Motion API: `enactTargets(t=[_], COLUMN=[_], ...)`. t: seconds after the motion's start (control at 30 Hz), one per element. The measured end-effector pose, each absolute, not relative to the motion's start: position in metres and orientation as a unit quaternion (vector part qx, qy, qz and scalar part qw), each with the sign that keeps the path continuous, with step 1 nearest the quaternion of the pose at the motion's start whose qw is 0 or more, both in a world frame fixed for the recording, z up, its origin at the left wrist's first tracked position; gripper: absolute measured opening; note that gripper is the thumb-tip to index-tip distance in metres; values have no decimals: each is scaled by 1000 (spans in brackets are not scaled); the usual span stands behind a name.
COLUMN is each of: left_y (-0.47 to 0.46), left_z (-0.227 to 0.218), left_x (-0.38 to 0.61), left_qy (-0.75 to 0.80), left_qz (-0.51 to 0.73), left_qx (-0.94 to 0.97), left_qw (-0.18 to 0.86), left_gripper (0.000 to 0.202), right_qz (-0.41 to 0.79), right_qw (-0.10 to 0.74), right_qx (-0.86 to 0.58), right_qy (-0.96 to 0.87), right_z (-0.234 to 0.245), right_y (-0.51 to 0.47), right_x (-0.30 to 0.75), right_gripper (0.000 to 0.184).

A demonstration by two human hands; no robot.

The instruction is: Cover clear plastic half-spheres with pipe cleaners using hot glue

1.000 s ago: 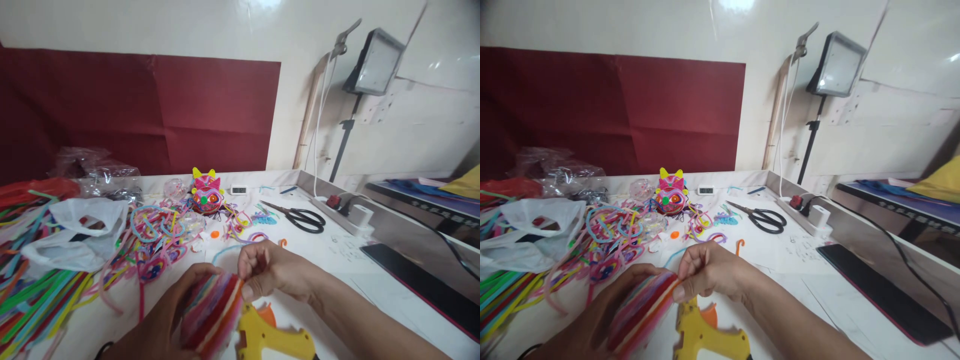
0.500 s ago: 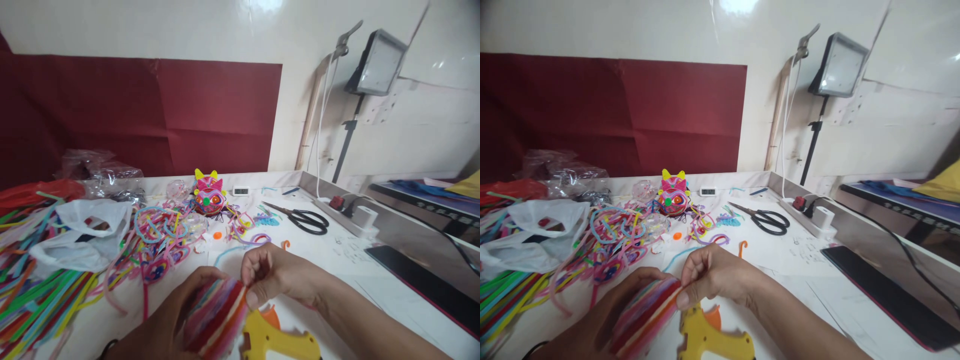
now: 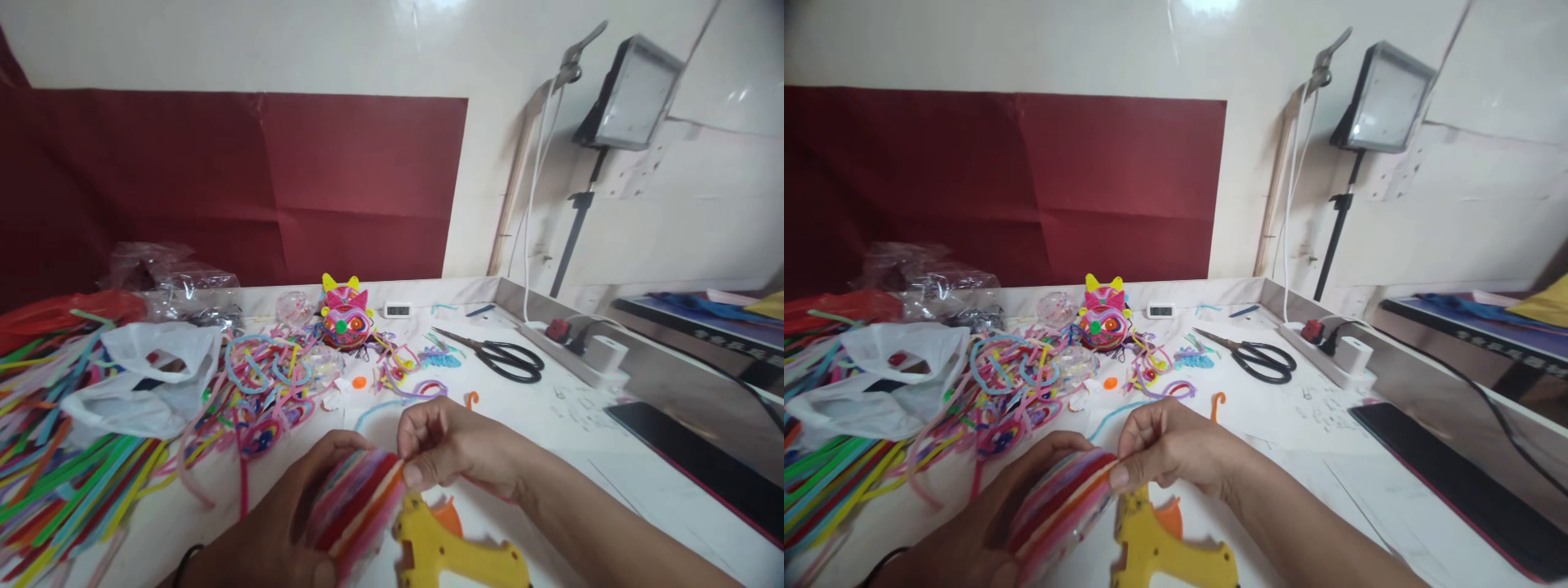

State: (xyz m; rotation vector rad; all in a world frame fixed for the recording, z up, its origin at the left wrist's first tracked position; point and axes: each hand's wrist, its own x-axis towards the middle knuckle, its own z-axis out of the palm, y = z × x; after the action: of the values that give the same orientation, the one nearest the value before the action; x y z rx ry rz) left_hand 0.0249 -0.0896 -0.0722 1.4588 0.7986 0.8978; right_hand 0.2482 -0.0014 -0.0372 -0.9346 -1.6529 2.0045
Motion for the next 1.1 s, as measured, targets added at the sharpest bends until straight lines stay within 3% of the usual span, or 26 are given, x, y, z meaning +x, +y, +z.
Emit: enactTargets(t=[1.1], left_y=[-92], left_z=[-64], left_x=[30], left_qy=[338], left_qz=[381], left_qx=[601], left_qw=[615], left_gripper=[74], right_qz=[731], right_qw=[185], right_qx=[-329], right_qy=[-568], right_z=[-41], right_y=[-3], right_x=[248], right_gripper=[42])
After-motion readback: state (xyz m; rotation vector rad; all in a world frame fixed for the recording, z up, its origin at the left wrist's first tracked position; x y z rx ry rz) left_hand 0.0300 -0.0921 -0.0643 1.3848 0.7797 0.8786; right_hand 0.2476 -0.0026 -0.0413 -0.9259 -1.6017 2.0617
